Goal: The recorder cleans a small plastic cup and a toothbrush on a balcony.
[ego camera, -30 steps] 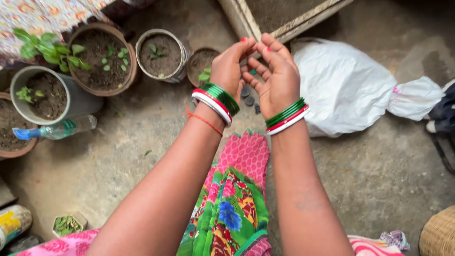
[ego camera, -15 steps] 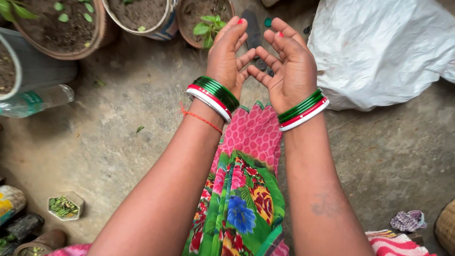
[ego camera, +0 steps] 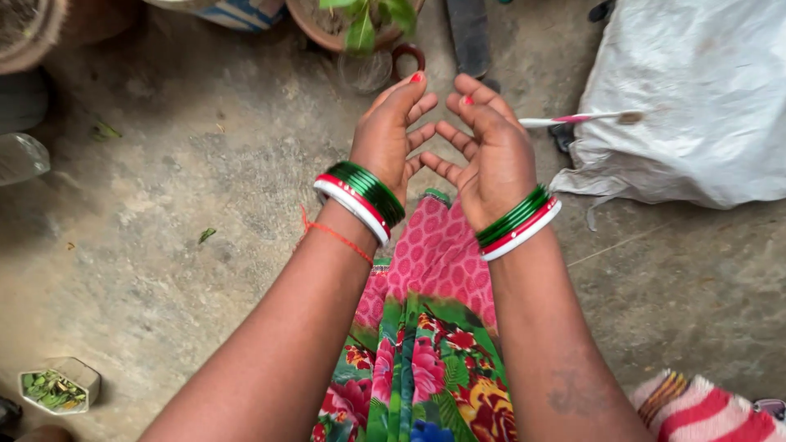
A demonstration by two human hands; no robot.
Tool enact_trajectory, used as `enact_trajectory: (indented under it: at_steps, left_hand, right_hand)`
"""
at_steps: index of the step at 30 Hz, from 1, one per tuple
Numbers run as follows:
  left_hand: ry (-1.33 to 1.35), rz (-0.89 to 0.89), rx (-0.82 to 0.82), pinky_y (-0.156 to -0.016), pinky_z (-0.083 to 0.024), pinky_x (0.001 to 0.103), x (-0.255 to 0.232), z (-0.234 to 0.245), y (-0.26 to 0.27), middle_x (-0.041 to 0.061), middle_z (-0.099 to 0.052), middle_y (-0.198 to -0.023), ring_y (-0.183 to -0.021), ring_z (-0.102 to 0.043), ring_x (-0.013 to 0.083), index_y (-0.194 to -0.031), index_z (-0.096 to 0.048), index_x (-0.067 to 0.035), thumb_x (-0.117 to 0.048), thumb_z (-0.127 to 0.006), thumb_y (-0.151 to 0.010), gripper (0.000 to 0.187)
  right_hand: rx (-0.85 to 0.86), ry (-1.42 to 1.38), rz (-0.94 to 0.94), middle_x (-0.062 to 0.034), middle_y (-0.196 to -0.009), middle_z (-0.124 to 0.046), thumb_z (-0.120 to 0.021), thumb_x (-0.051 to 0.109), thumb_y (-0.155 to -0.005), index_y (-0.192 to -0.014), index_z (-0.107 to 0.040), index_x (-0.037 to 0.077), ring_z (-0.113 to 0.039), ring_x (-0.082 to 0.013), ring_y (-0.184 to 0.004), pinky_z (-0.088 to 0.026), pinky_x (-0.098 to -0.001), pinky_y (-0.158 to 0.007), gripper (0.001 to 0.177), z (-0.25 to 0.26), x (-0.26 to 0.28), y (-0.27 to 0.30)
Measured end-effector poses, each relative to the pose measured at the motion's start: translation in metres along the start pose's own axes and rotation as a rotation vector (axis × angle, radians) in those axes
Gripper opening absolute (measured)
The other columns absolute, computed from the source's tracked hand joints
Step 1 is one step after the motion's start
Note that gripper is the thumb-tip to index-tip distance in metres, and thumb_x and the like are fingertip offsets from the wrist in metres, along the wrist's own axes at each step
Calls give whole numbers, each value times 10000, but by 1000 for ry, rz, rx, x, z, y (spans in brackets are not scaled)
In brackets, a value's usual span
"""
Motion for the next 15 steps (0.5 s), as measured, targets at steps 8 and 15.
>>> enact_trajectory:
  at_steps: [8, 15]
  left_hand:
    - [-71, 78, -142, -780, -487, 460, 38, 60, -105, 36, -643, -1306, -1047, -611, 260, -1357, -577, -215, -508, -651, -786, 647]
    - [-238, -38, -445, -618, -545, 484, 30, 105, -148, 120, -712, -1047, -804, -678, 283, -1150, -690, -87, -459, -653, -790, 518]
  right_hand:
    - [2, 97, -34, -35, -1288, -566, -577, 275, -910, -1370, -575, 175, -536, -238, -1090, -539, -516, -901, 471, 25, -57, -81]
    - [15, 170, -28, -76, -1380, -531, -652, 304, -877, -1347, -545, 100, -532, -306, -1204, -531, -607, -966, 523, 48, -96, -144]
Point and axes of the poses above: each hand's wrist, its own y-axis away from the middle knuckle, its own z-axis out of the back of the hand, x = y × z, the point moved 8 cm from there along -y, towards the middle knuckle
